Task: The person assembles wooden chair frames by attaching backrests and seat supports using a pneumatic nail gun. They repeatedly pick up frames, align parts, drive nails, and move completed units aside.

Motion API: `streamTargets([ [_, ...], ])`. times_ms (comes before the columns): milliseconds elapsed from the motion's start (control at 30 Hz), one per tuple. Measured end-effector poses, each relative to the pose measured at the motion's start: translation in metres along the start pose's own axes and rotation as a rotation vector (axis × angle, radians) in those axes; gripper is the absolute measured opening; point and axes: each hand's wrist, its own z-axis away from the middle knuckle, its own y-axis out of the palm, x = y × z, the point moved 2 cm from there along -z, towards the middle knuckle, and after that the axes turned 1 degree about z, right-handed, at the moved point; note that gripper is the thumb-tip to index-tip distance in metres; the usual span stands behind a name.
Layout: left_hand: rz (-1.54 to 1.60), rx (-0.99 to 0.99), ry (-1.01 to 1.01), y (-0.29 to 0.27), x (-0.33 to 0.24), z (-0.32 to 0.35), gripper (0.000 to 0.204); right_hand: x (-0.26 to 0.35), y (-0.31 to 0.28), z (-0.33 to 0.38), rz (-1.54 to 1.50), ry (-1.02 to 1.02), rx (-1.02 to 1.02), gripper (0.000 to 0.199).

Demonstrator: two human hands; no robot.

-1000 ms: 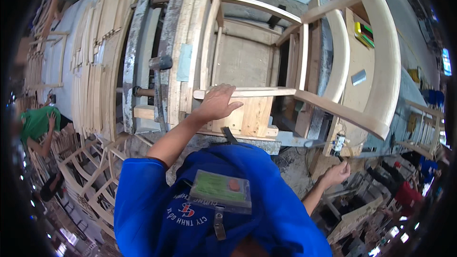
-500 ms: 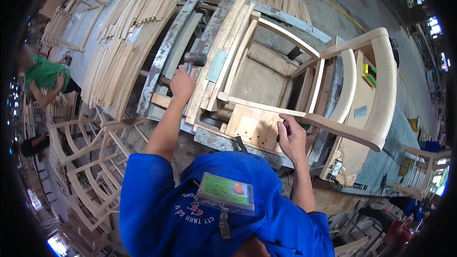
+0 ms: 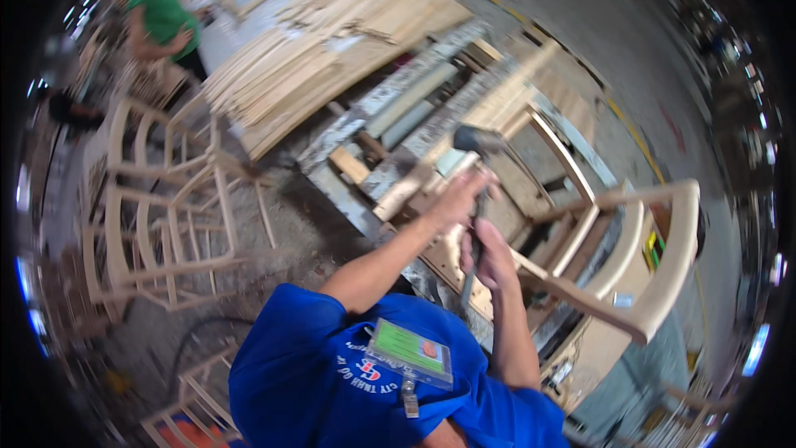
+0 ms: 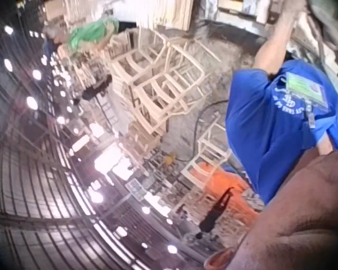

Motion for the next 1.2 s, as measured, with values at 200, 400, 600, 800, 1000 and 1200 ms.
streamTargets([
  [200,-0.604,0.024,-0.054,-0.014,0.036,0.044,0.034,-0.023,-0.020,0.045,0.442,0.043,-0.215,0.032],
  [400,-0.747,-0.577,0.107,-0.077,0.076,0.139,0.023,-0.022,-0.050,0.062,0.956,-0.169,-0.330,0.030],
  [600,-0.813,-0.840,-0.041,-0.102,0.090,0.220,0.029,0.179,0.068,0.110,0.924,-0.797,-0.288,0.028],
  [800,-0.635,-0.913,-0.072,-0.094,0.123,0.246,0.029,0.263,0.138,0.140,0.635,-1.555,0.001,0.053],
  [1000,-0.593,-0.849,-0.022,-0.058,0.136,0.257,0.024,-0.032,-0.070,0.053,1.488,-0.507,-0.437,0.032],
  [1200,-0.813,-0.880,0.290,-0.054,0.077,0.209,0.020,0.190,0.085,0.103,0.765,-0.998,-0.209,0.045],
])
